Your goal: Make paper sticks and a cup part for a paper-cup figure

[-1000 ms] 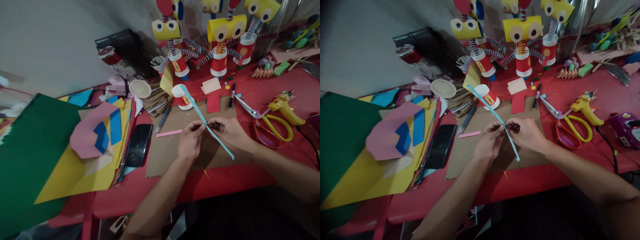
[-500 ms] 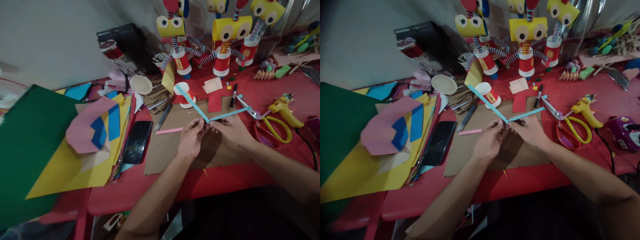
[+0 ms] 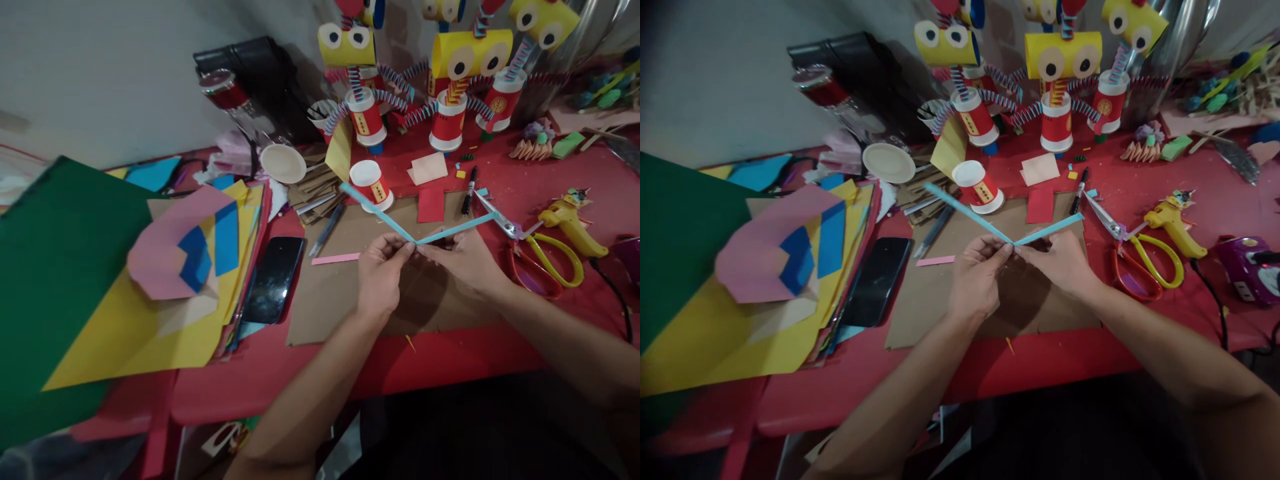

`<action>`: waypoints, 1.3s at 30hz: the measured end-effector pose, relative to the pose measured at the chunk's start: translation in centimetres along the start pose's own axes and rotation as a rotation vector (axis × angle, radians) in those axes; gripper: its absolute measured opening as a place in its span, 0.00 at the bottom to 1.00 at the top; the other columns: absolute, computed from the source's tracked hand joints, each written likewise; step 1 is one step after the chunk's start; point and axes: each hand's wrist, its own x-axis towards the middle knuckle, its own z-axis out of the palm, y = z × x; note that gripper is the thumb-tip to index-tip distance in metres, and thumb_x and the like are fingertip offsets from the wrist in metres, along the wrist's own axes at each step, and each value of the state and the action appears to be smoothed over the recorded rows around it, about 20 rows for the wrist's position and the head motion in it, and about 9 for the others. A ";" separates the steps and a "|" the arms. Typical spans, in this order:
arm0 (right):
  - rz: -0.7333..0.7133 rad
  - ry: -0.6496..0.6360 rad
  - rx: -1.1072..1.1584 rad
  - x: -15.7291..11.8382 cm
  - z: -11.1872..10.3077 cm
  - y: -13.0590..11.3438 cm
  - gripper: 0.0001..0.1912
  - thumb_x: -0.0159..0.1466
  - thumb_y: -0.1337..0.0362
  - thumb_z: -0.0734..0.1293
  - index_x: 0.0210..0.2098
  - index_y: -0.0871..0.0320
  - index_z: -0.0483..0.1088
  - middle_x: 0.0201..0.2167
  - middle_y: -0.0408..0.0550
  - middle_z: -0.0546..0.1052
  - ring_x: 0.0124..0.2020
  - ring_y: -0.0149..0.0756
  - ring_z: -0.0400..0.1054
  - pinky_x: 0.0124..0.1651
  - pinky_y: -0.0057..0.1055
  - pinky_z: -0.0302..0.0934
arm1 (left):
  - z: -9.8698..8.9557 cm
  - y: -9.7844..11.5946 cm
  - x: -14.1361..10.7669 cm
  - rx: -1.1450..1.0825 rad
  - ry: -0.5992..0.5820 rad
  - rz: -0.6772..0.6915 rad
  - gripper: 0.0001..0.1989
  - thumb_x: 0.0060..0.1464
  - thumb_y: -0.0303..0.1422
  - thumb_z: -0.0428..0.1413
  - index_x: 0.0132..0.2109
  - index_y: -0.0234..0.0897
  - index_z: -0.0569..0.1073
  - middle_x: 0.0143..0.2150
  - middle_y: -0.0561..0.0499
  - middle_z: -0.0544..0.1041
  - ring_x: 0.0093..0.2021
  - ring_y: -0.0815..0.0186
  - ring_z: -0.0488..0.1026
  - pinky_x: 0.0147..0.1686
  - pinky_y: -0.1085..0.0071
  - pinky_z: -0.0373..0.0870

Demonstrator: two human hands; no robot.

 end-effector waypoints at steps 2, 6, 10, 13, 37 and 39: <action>-0.026 -0.005 -0.023 0.0 0.0 0.0 0.14 0.52 0.53 0.75 0.29 0.57 0.76 0.25 0.45 0.79 0.28 0.33 0.71 0.31 0.31 0.65 | 0.0 0.0 0.2 -0.022 0.031 0.013 0.10 0.41 0.23 0.66 0.29 0.36 0.72 0.24 0.57 0.75 0.25 0.72 0.73 0.32 0.75 0.71; -0.082 0.027 -0.154 0.1 -0.4 0.6 0.17 0.58 0.50 0.70 0.23 0.57 0.69 0.18 0.40 0.72 0.19 0.28 0.63 0.24 0.28 0.58 | -0.1 0.0 0.6 -0.066 0.073 0.068 0.12 0.43 0.19 0.62 0.29 0.37 0.68 0.24 0.59 0.73 0.23 0.74 0.70 0.30 0.77 0.70; -0.152 0.031 -0.266 0.0 -0.1 1.0 0.19 0.64 0.51 0.64 0.22 0.56 0.66 0.18 0.41 0.71 0.20 0.29 0.64 0.27 0.29 0.59 | -0.1 0.0 0.5 -0.129 0.064 0.098 0.13 0.43 0.20 0.63 0.29 0.37 0.67 0.22 0.60 0.71 0.22 0.75 0.70 0.28 0.78 0.68; -0.212 0.031 -0.233 -0.3 0.3 0.7 0.14 0.59 0.51 0.70 0.33 0.55 0.72 0.29 0.45 0.77 0.31 0.34 0.71 0.36 0.33 0.65 | 0.1 -0.1 0.2 -0.140 0.039 0.094 0.14 0.41 0.21 0.66 0.29 0.37 0.68 0.23 0.60 0.72 0.23 0.75 0.70 0.28 0.78 0.69; -0.073 0.016 -0.009 -0.3 0.3 0.3 0.16 0.53 0.49 0.74 0.25 0.56 0.78 0.25 0.46 0.80 0.31 0.37 0.75 0.37 0.35 0.70 | 0.2 0.1 -0.1 -0.039 -0.004 0.057 0.12 0.32 0.24 0.71 0.25 0.36 0.76 0.23 0.56 0.76 0.25 0.72 0.72 0.29 0.75 0.72; -0.058 0.020 0.001 -0.2 0.3 0.3 0.17 0.52 0.48 0.75 0.25 0.57 0.77 0.24 0.45 0.79 0.28 0.35 0.73 0.34 0.33 0.69 | 0.3 0.3 0.0 -0.027 0.032 0.082 0.12 0.33 0.22 0.70 0.23 0.36 0.74 0.22 0.57 0.75 0.24 0.73 0.72 0.28 0.76 0.71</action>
